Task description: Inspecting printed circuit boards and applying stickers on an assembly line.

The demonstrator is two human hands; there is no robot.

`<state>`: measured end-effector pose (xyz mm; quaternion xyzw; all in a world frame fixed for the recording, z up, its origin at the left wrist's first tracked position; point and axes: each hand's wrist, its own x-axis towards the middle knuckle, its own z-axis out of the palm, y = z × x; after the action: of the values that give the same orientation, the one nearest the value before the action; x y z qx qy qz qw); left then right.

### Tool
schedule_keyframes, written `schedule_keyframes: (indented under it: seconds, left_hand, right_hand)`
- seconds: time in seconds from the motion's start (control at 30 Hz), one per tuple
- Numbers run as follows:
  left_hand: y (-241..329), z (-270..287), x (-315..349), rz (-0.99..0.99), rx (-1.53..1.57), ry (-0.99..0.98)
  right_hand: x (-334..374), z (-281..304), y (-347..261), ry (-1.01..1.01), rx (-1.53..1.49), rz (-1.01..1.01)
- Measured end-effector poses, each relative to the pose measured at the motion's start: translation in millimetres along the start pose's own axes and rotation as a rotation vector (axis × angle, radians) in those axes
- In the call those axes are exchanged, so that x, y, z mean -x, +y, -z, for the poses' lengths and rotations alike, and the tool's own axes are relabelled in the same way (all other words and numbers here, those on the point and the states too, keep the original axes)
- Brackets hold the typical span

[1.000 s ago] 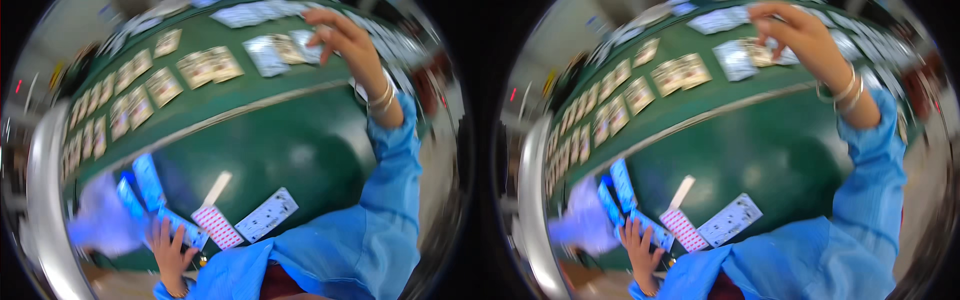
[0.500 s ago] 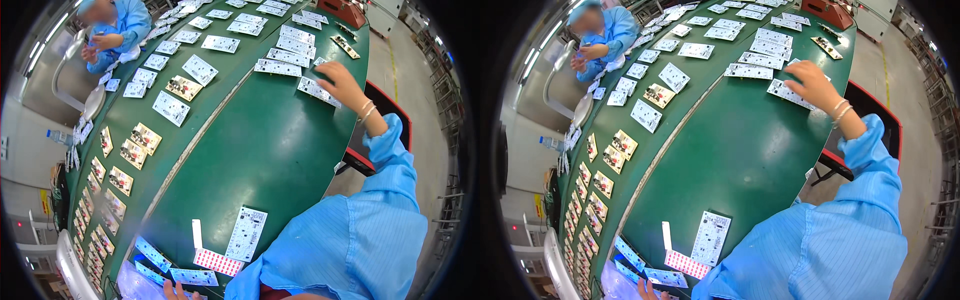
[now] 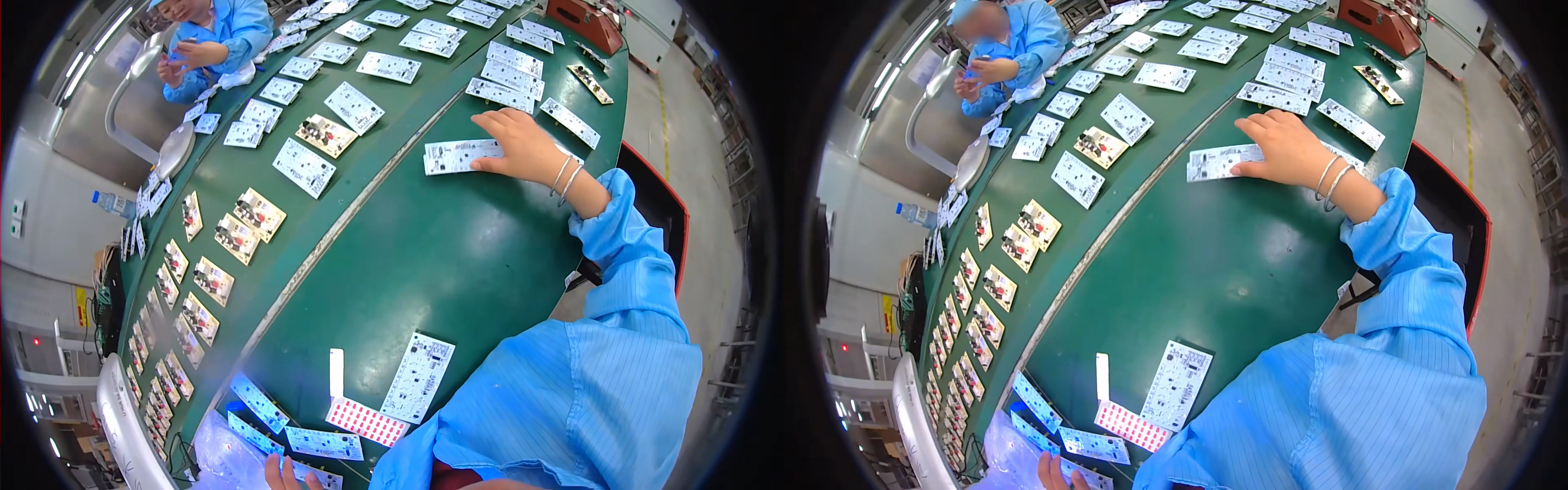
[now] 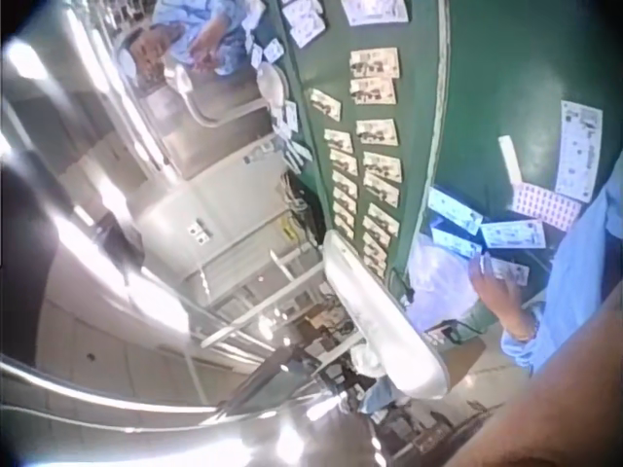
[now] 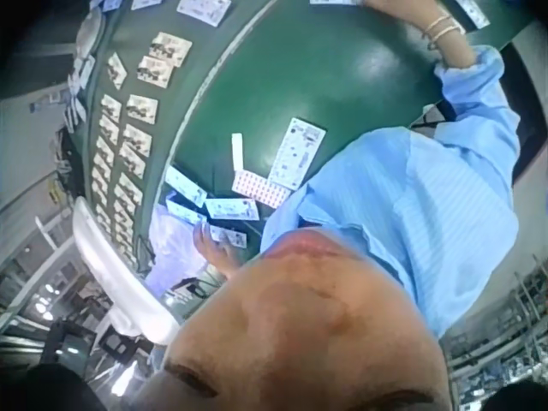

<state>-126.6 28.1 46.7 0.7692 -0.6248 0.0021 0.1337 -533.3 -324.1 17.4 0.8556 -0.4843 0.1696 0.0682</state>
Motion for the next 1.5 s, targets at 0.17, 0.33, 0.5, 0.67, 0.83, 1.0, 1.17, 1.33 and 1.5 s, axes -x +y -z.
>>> schedule_keyframes:
  seconds: [0.17, 0.33, 0.5, 0.67, 0.83, 1.0, 1.17, 1.33, 1.5]
  left_hand:
    - [0.6, 8.7, -8.7, -0.063, 0.005, 0.025]
    - [-2.0, 5.4, -7.9, -0.055, 0.046, 0.107]
    - [9.5, 15.9, -4.2, -0.077, 0.029, 0.080]
    - [5.2, 20.1, 2.2, -0.138, 0.035, 0.006]
    - [30.6, 24.2, 0.2, -0.203, 0.071, -0.014]
    - [58.5, 16.9, -9.1, -0.061, 0.291, 0.108]
    - [101.2, 15.0, -38.8, -0.187, 0.211, 0.218]
    - [112.3, -6.2, -46.2, -0.167, 0.682, 0.470]
    - [127.1, -0.3, -40.3, -0.050, 0.741, 0.417]
  right_hand:
    - [0.7, -10.6, -11.3, -0.178, -0.095, 0.119]
    - [-2.3, -11.9, -19.9, -0.147, -0.121, 0.228]
    - [-11.2, -5.9, -40.9, -0.307, -0.120, 0.146]
    - [-14.2, -28.8, -50.9, 0.044, -0.091, 0.367]
    - [-16.7, -24.8, -64.8, -0.107, -0.237, 0.290]
    - [-24.4, -16.9, -148.3, -0.101, -1.135, 0.460]
    - [-14.1, 22.1, -243.4, -0.052, -1.442, 0.841]
    - [7.9, 31.5, -271.8, 0.085, -1.573, 0.868]
    - [13.8, 44.0, -257.2, -0.173, -1.676, 0.841]
